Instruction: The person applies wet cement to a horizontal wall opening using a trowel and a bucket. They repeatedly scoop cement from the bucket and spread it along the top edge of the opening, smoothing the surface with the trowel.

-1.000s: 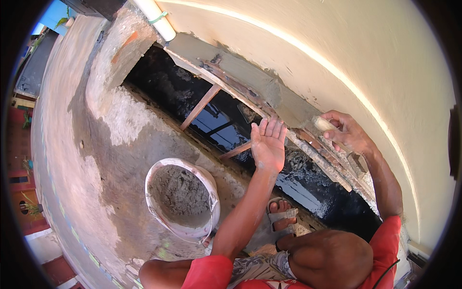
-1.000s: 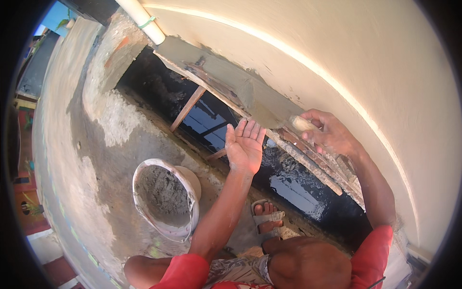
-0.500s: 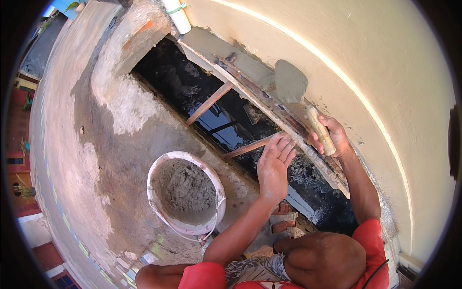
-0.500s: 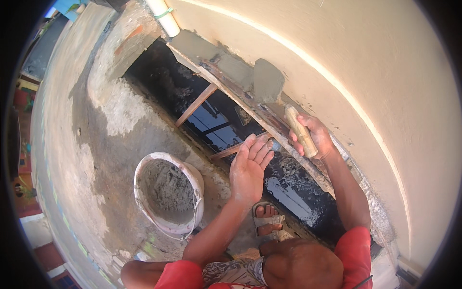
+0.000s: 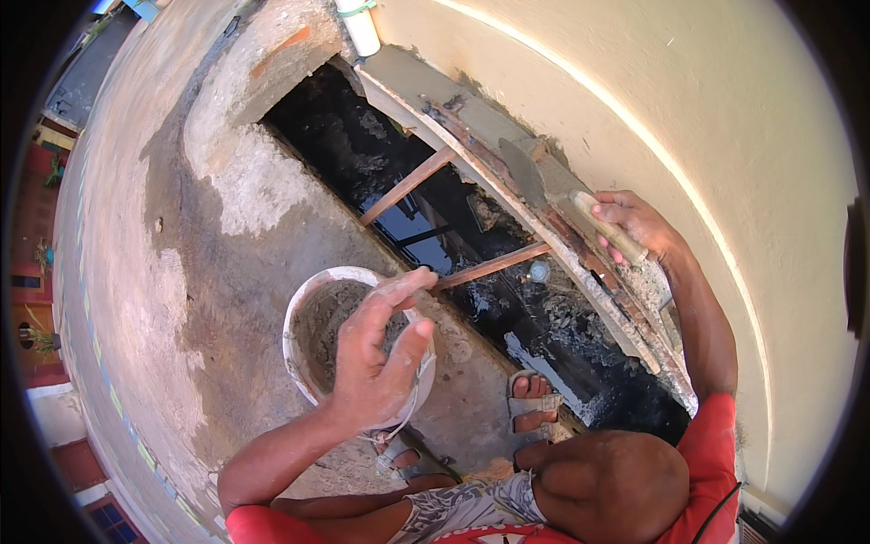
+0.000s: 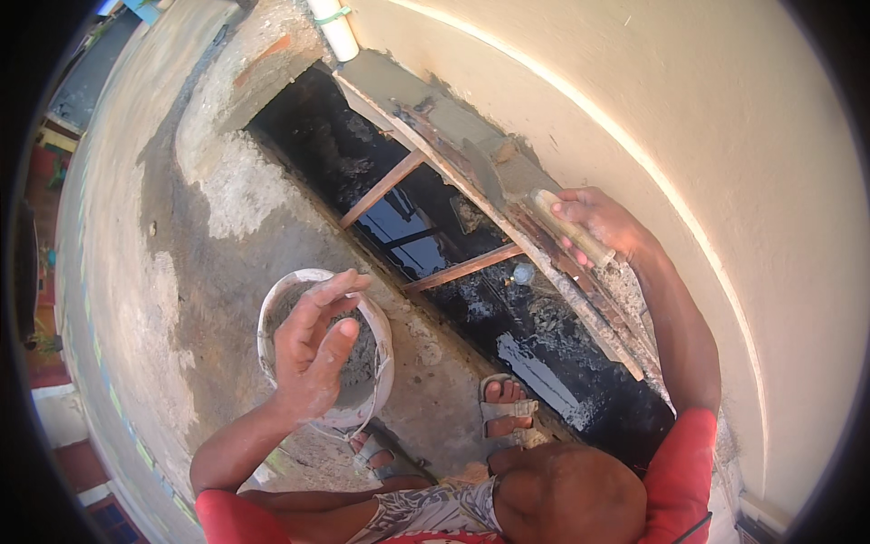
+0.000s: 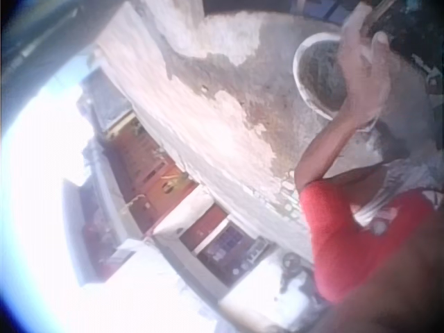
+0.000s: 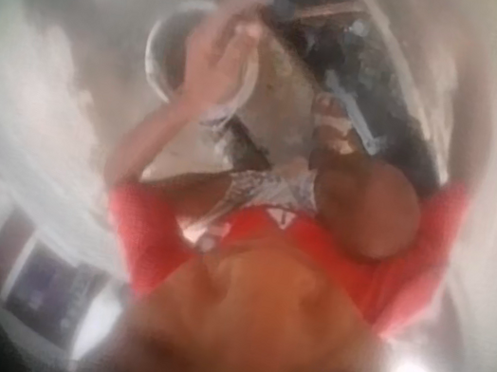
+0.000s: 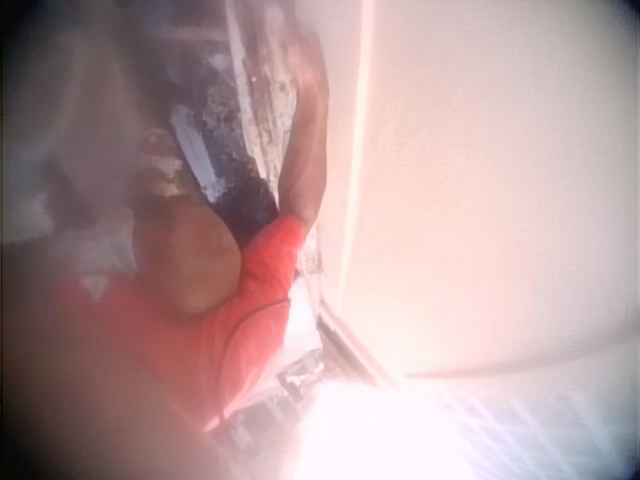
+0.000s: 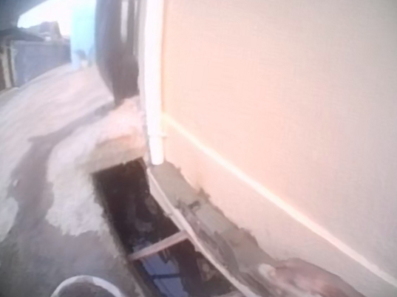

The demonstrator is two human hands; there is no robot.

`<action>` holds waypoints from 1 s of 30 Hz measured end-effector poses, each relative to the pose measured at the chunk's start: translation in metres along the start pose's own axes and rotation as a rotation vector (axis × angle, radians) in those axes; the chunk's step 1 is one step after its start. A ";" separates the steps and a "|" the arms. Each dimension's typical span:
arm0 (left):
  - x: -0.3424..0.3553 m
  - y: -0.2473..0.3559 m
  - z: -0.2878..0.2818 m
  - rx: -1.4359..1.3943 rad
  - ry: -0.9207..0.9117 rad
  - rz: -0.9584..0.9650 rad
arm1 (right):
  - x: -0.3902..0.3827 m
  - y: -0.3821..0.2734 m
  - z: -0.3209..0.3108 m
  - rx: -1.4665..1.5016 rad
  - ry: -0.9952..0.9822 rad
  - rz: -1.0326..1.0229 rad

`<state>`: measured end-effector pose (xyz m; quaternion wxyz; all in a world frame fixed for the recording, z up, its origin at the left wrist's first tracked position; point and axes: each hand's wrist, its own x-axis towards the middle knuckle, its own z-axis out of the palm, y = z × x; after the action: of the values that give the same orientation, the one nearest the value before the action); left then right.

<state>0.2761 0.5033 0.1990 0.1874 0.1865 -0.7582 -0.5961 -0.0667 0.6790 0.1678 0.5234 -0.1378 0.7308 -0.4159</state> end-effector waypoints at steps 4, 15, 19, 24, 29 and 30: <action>-0.031 0.000 -0.050 0.154 0.110 -0.145 | 0.005 -0.004 -0.002 -0.022 0.078 0.033; -0.091 -0.042 -0.118 0.255 0.323 -0.404 | 0.001 0.003 -0.026 -0.145 0.000 0.005; -0.092 -0.068 -0.123 0.340 0.373 -0.393 | 0.007 -0.008 -0.013 -0.185 0.048 0.013; -0.103 -0.106 -0.141 0.300 0.458 -0.420 | -0.009 0.005 -0.036 -0.088 0.064 0.010; -0.114 -0.137 -0.165 0.013 0.375 -0.589 | -0.034 0.014 -0.023 -0.033 0.066 -0.054; -0.110 -0.142 -0.162 -0.150 0.294 -0.557 | -0.032 0.011 -0.016 -0.037 0.055 -0.071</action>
<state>0.4615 0.3926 0.0892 0.1379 0.4566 -0.5969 -0.6451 -0.0652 0.7137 0.1819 0.4853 -0.1618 0.7471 -0.4244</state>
